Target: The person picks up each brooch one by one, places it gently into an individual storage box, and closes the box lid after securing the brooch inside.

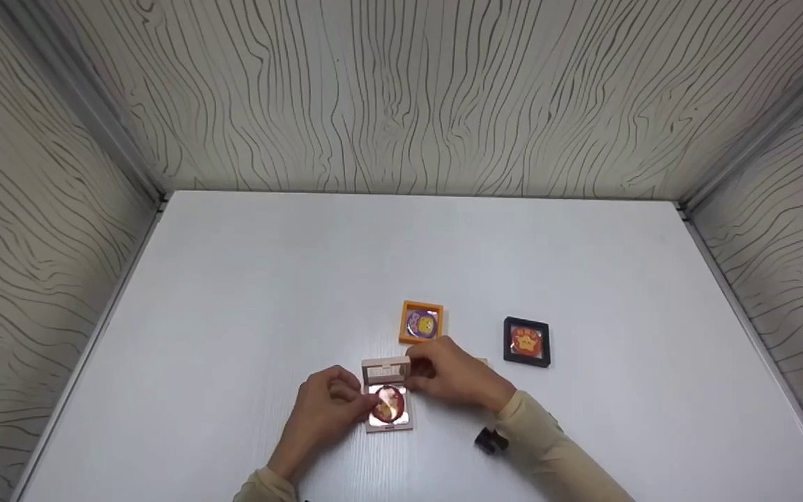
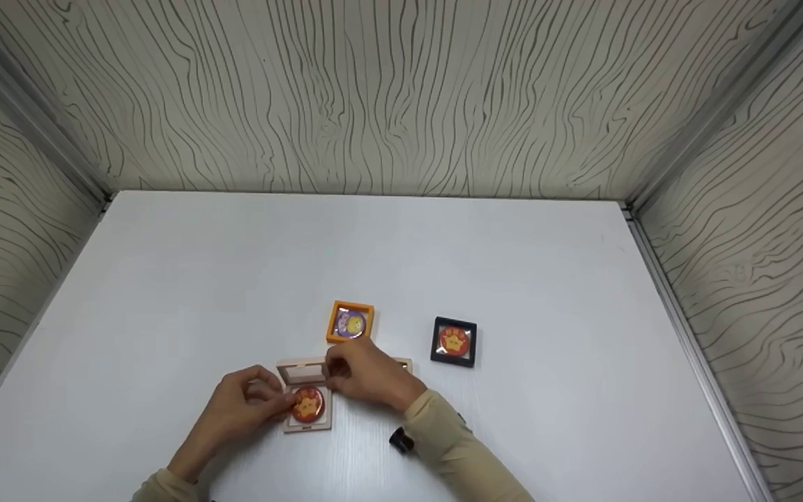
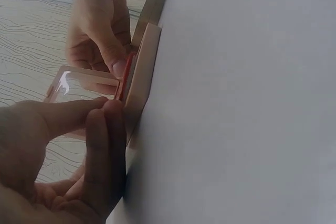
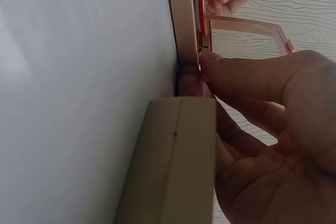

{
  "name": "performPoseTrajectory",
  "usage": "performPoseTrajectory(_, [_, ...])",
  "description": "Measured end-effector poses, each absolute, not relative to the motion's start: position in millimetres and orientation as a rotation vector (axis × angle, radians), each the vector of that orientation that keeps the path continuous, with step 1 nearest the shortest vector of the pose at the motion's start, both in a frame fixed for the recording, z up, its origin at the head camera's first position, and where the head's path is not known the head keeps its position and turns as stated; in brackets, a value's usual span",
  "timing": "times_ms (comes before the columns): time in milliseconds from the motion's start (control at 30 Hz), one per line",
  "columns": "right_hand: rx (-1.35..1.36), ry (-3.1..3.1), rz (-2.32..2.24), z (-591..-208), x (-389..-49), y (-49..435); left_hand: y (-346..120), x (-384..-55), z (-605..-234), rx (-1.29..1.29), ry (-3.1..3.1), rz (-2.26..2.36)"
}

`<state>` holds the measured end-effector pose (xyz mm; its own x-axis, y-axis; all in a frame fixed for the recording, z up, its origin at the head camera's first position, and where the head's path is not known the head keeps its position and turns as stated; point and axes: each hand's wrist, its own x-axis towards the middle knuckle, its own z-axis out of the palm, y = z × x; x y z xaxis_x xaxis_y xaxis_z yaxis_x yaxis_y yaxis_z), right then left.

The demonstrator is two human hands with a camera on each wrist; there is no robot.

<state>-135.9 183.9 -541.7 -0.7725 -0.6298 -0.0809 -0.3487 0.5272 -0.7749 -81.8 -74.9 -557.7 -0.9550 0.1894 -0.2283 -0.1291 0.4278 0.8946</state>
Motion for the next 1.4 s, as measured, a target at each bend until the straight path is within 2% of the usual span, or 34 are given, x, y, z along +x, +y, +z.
performPoseTrajectory(267, [-0.85,2.429,-1.102,-540,-138,183,-82,-81,-552,0.289,2.298,1.493])
performPoseTrajectory(533, [-0.854,2.35,-1.126,-530,-140,188,-80,-81,-547,0.406,2.293,1.411])
performPoseTrajectory(767, [-0.723,2.276,-1.275,-520,-139,191,-76,-80,-543,0.418,2.341,1.347])
performPoseTrajectory(1400, [-0.717,2.217,-1.344,-525,-138,190,-73,-89,-543,0.407,2.335,1.268])
